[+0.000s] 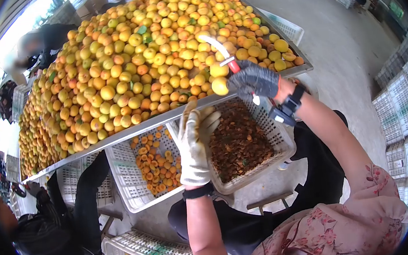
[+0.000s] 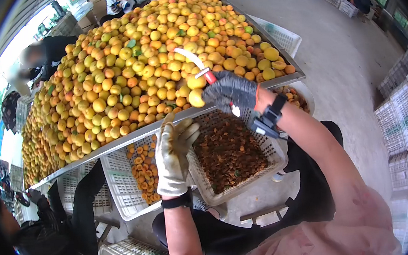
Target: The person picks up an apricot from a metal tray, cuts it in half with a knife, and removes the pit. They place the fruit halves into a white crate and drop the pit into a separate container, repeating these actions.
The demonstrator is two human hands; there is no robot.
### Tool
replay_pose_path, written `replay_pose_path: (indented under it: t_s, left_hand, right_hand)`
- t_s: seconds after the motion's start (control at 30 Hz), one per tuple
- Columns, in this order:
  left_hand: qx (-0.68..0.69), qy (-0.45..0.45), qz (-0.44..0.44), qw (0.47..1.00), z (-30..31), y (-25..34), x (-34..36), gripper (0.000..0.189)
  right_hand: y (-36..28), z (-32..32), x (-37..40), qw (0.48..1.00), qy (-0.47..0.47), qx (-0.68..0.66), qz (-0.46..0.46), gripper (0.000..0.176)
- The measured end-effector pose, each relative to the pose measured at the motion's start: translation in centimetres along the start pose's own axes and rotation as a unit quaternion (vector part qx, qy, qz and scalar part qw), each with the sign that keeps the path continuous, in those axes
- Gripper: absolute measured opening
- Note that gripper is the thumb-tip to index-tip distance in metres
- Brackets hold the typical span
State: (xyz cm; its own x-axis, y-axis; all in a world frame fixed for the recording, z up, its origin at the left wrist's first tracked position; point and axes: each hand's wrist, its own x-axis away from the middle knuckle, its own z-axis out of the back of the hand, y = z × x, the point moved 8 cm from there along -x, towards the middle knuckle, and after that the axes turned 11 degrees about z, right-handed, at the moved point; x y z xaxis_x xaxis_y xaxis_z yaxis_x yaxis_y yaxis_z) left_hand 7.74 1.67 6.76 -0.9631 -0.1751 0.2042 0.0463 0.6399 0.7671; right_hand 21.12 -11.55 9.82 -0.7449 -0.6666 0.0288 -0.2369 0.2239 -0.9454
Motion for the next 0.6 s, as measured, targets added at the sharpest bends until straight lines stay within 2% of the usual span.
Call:
replay_pose_path:
  t_s: [0.07,0.13,0.17,0.23,0.27,0.37,0.43,0.57,0.6]
  left_hand:
    - [0.050,-0.053,0.018,0.997,-1.4,-0.4,-0.3,0.053]
    - [0.067,-0.030,-0.018,0.997,-1.1,-0.3,-0.8,0.051]
    - [0.066,-0.012,-0.033,0.997,-0.7,0.0,-0.9,0.050]
    - [0.053,0.008,-0.036,0.998,0.6,0.5,-1.2,0.048]
    - [0.042,0.026,-0.034,0.998,1.1,0.7,-1.4,0.046]
    - [-0.001,0.052,-0.057,0.997,1.6,1.3,-1.3,0.044]
    - [0.002,0.056,-0.050,0.997,1.8,0.9,-1.4,0.044]
    - [-0.012,0.056,-0.041,0.998,1.6,0.5,-1.3,0.046]
    - [0.012,0.026,-0.019,0.999,1.0,0.4,-1.3,0.047]
  right_hand:
    - [1.8,-2.1,0.1,0.998,-0.049,-0.038,-0.004,0.021]
    - [2.2,-4.2,-0.2,0.995,-0.069,-0.071,0.030,0.013]
    - [3.0,-4.3,-0.7,0.995,-0.054,-0.084,-0.004,0.014]
    - [4.4,-5.2,-1.1,0.979,-0.104,-0.170,-0.043,0.014]
    - [4.8,-5.0,-1.4,0.979,-0.107,-0.166,-0.042,0.014]
    - [4.3,-4.7,-1.7,0.971,-0.079,-0.224,-0.022,0.017]
    - [2.7,-1.9,-3.2,0.974,0.049,-0.220,0.019,0.018]
    - [4.3,-1.5,-1.8,0.984,0.009,-0.179,-0.012,0.018]
    - [4.1,-2.4,-0.8,0.988,0.012,-0.151,-0.008,0.024]
